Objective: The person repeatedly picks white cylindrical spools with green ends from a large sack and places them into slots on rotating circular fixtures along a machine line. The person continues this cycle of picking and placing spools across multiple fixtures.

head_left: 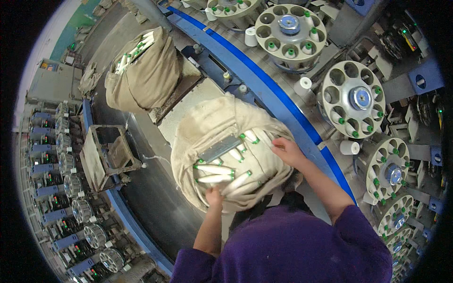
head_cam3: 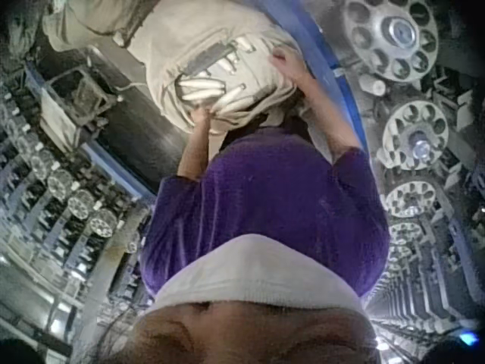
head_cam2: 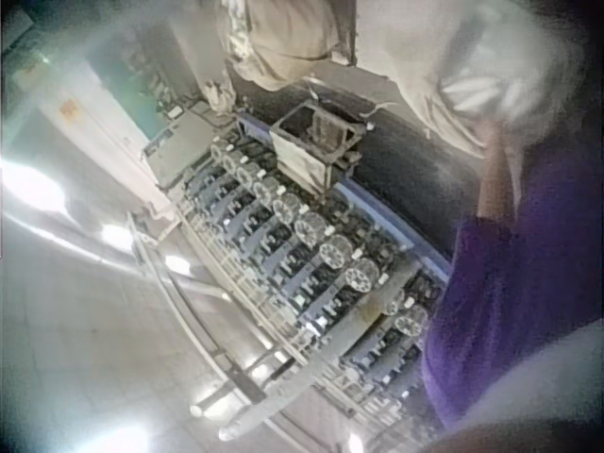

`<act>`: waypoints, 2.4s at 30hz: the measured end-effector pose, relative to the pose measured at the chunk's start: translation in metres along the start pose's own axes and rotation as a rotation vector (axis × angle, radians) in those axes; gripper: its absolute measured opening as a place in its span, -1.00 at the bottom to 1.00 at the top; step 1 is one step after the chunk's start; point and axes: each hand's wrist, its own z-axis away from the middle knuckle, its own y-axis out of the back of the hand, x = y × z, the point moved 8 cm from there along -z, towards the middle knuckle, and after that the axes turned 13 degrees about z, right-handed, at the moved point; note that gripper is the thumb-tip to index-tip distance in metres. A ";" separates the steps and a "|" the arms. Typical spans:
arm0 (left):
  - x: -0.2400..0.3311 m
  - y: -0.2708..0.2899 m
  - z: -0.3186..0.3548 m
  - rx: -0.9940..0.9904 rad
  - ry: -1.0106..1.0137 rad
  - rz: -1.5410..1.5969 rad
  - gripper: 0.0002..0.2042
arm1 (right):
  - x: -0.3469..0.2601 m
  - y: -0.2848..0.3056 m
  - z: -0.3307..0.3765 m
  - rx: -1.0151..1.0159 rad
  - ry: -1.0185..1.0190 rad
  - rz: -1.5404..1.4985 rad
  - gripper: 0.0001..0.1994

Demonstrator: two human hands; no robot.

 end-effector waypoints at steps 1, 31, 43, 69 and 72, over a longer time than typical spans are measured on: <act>-0.001 0.014 -0.023 0.105 0.073 0.186 -0.62 | -0.007 -0.017 -0.020 0.046 0.045 0.039 -0.65; 0.207 -0.302 0.162 -1.600 0.532 0.148 -0.63 | -0.071 -0.042 0.050 -0.435 -0.271 -1.174 -0.48; 0.278 -0.398 0.278 -1.684 -0.121 0.363 -0.76 | -0.027 0.233 0.130 0.484 0.470 -1.340 -0.68; 0.240 -0.521 0.332 -1.524 -0.821 0.037 -0.84 | 0.001 0.305 0.134 1.267 0.135 -0.415 -0.73; 0.224 -0.533 0.347 -1.675 -0.765 -0.077 -0.76 | -0.037 0.303 0.130 1.104 0.347 -0.699 -0.68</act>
